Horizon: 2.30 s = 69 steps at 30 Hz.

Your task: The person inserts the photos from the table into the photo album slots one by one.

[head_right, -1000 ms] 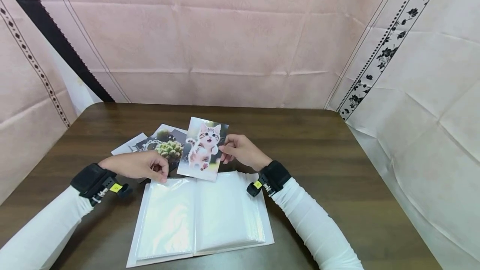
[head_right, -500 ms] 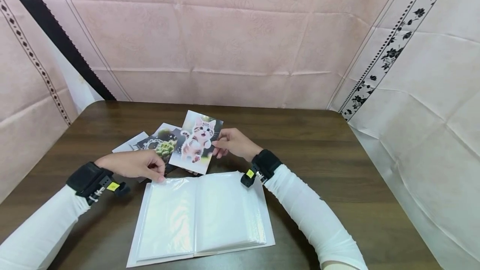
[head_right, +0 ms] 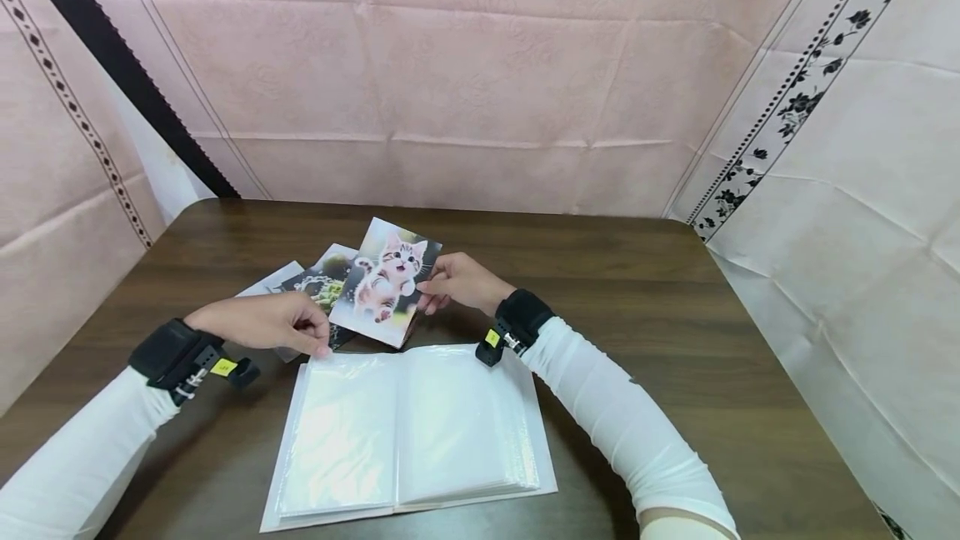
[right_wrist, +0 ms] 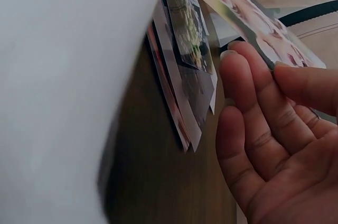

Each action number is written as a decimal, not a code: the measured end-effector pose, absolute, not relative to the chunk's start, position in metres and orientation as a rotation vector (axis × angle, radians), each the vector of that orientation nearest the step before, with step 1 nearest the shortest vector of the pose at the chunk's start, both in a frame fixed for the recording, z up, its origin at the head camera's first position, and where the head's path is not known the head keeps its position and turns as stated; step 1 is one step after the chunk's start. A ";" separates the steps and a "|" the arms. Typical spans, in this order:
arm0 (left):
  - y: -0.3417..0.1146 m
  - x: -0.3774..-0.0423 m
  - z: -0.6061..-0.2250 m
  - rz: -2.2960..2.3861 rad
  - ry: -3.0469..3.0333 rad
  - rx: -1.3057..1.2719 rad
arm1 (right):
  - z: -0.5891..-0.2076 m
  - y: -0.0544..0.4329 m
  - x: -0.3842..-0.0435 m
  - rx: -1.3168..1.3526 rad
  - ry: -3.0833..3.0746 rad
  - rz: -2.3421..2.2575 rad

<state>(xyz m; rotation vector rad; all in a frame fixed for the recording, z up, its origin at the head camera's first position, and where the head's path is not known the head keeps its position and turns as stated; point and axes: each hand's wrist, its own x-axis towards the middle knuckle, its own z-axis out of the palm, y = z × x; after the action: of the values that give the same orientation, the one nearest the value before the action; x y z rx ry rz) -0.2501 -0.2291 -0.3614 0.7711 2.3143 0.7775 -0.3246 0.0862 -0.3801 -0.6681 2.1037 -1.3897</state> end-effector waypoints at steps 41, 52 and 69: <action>-0.231 -0.251 -0.357 0.770 2.349 0.735 | -0.392 0.073 -0.326 -0.694 1.982 -1.335; -0.232 -0.249 -0.357 0.833 2.271 0.694 | -0.388 0.076 -0.330 -0.722 1.893 -1.244; -0.236 -0.255 -0.362 0.853 2.166 0.802 | -0.391 0.083 -0.337 -0.792 1.899 -1.169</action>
<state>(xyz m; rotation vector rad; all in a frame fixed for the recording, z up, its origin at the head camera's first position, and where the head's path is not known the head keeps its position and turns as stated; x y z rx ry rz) -0.2549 -0.2361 -0.3615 0.8022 2.1657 0.8526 -0.3371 0.0830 -0.3910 -0.7918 1.8990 -1.1685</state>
